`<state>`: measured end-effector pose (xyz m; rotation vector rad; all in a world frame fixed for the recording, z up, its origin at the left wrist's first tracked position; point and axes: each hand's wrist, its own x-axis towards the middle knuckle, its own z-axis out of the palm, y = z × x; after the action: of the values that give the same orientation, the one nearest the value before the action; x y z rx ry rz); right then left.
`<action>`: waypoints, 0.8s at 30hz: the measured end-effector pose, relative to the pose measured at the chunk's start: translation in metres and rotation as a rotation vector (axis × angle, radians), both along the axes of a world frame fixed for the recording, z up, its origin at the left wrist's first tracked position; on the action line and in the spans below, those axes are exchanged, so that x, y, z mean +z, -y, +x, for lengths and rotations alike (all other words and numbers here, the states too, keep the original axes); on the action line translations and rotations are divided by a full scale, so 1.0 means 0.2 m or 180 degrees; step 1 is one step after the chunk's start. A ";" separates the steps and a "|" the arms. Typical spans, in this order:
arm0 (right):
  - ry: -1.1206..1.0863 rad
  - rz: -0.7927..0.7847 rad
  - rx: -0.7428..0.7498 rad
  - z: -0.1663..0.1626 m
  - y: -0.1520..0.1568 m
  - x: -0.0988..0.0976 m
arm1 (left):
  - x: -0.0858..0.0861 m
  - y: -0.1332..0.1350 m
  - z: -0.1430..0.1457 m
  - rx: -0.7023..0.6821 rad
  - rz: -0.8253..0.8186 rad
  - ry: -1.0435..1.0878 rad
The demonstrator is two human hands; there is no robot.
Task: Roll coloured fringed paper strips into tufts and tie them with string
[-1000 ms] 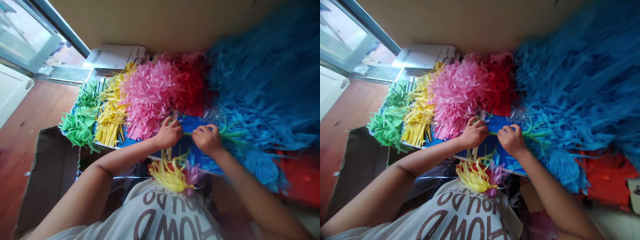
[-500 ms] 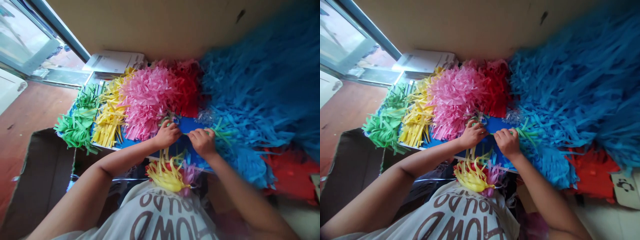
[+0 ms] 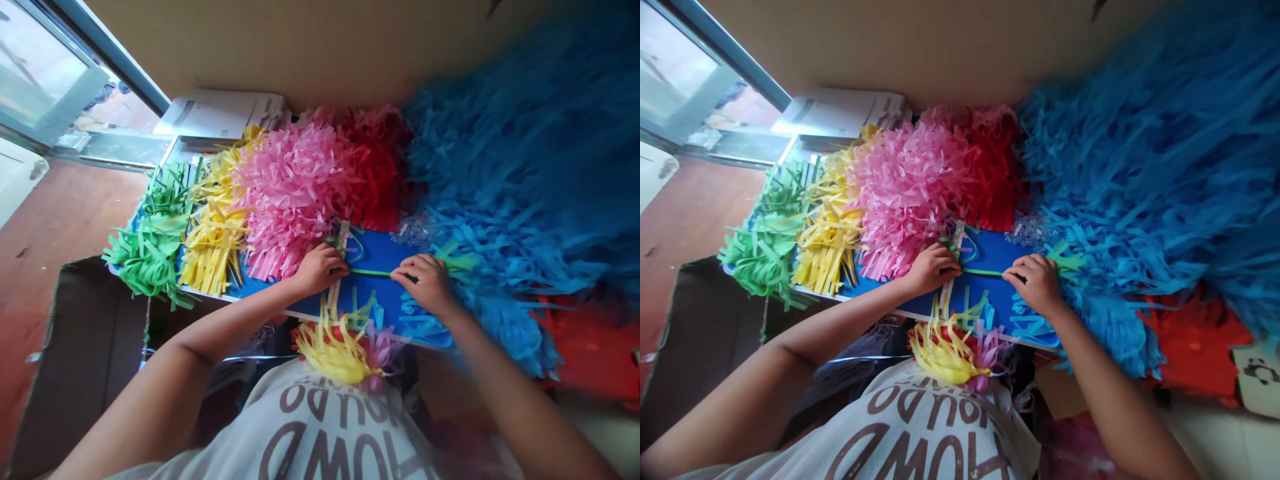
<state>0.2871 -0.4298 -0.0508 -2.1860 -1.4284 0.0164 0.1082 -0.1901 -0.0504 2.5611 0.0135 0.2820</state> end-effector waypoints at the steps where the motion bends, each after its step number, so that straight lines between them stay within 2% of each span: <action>1: -0.0033 0.0003 -0.0006 0.00 0.00 0.00 | 0.00 0.00 0.00 0.0033 0.0001 0.0010; 6: -0.0106 -0.0050 -0.0084 0.00 -0.01 0.01 | 0.03 0.03 0.02 0.0212 0.0069 -0.0193; 13: -0.0045 -0.0350 -0.0177 -0.01 -0.05 0.02 | 0.13 0.10 0.09 0.0554 0.0432 -0.0806; 18: -0.0010 -0.0691 -0.0162 0.00 -0.07 0.06 | 0.13 0.12 0.08 -0.0053 0.0709 -0.0420; 20: 0.0169 -0.0689 -0.0133 -0.03 -0.08 0.10 | 0.12 0.13 0.07 -0.0156 0.0888 -0.0285; 24: 0.0655 -0.0428 0.0450 -0.11 -0.12 0.16 | 0.11 0.15 0.06 -0.0342 0.1229 -0.0058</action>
<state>0.2644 -0.4060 -0.0196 -2.2423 -1.7403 -0.0661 0.1196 -0.2196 -0.0293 2.9342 -0.1887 0.2384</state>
